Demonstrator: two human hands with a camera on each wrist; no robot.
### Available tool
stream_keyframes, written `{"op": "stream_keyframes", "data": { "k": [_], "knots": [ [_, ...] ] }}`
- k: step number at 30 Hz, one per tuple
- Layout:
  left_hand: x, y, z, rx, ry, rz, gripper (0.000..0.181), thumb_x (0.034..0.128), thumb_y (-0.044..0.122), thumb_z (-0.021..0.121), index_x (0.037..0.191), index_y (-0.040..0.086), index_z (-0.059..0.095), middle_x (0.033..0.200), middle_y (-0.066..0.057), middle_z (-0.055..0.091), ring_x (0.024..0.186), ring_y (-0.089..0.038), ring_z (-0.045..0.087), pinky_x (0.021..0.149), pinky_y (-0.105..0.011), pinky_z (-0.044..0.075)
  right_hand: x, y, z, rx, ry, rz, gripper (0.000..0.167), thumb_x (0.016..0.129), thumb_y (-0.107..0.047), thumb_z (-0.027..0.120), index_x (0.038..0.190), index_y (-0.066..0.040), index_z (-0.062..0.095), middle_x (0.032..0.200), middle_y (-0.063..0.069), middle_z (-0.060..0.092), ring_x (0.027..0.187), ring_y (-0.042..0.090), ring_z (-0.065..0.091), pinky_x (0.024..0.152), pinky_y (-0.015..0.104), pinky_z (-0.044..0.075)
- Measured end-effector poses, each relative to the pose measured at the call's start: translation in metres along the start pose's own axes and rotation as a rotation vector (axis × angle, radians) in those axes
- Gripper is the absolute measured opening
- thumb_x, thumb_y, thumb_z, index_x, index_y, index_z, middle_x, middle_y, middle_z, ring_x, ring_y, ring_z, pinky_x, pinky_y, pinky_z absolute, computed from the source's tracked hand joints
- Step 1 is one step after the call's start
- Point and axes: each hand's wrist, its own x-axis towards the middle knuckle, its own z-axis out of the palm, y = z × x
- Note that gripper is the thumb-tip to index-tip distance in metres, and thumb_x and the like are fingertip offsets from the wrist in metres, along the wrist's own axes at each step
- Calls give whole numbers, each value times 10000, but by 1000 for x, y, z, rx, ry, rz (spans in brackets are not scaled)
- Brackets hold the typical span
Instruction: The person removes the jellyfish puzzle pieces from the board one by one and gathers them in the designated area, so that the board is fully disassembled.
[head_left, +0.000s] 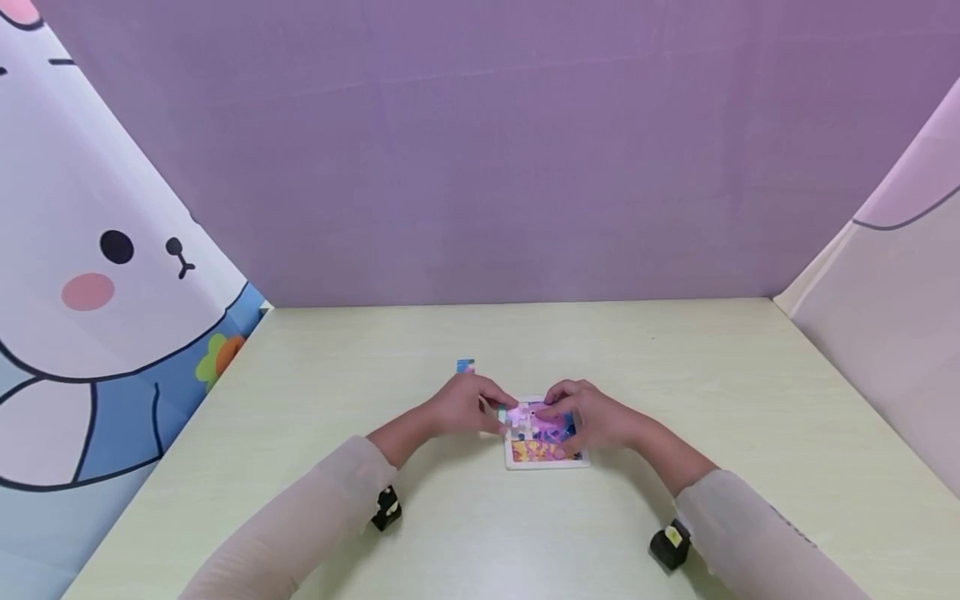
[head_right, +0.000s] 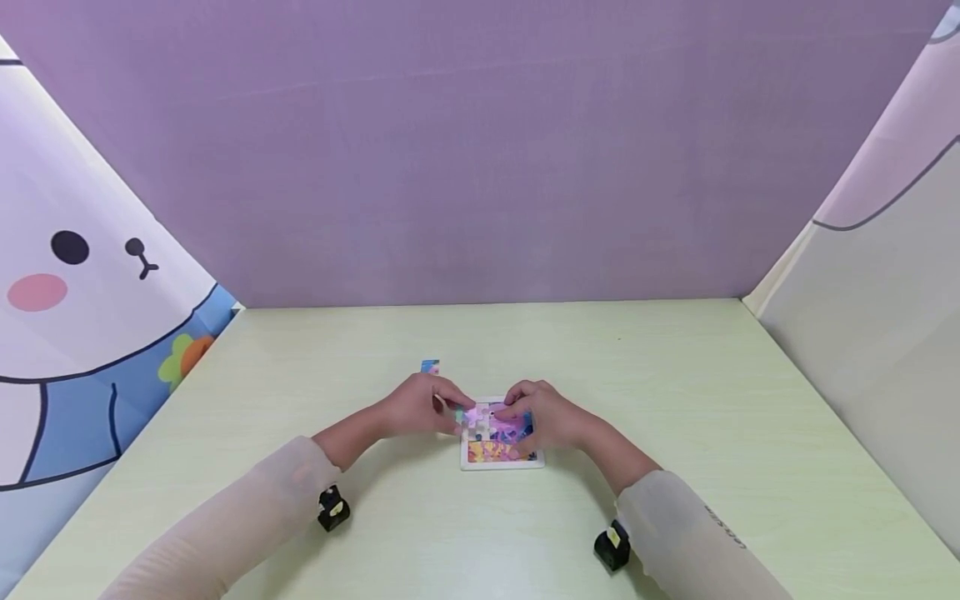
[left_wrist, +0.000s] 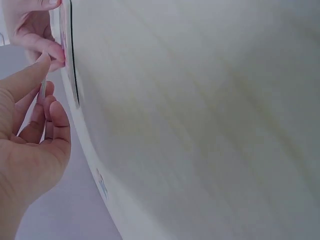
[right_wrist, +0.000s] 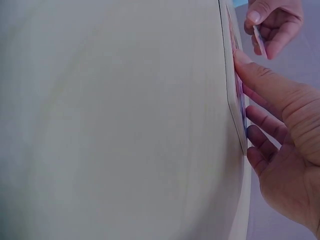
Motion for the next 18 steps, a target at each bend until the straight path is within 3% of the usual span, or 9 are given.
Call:
{"op": "stream_keyframes", "data": {
  "k": [9,18],
  "knots": [
    [-11,-9,-11,-58,35,26,309,768,99,837,1068,91,762,1013,36,725,910,-126,603,733,-264,526,-1,-3,-1,7,-1,23,578,738,-248,870,1256,-89,671,1282,63,503,1228,331,376,1027,570,316],
    [-24,-16,-22,-81,96,-41,317,771,85,831,1077,138,767,1033,54,725,941,-141,611,751,-278,535,-1,-5,0,11,1,36,579,734,-220,872,1258,-84,668,1292,57,499,1248,333,367,1037,556,316]
  ]
}}
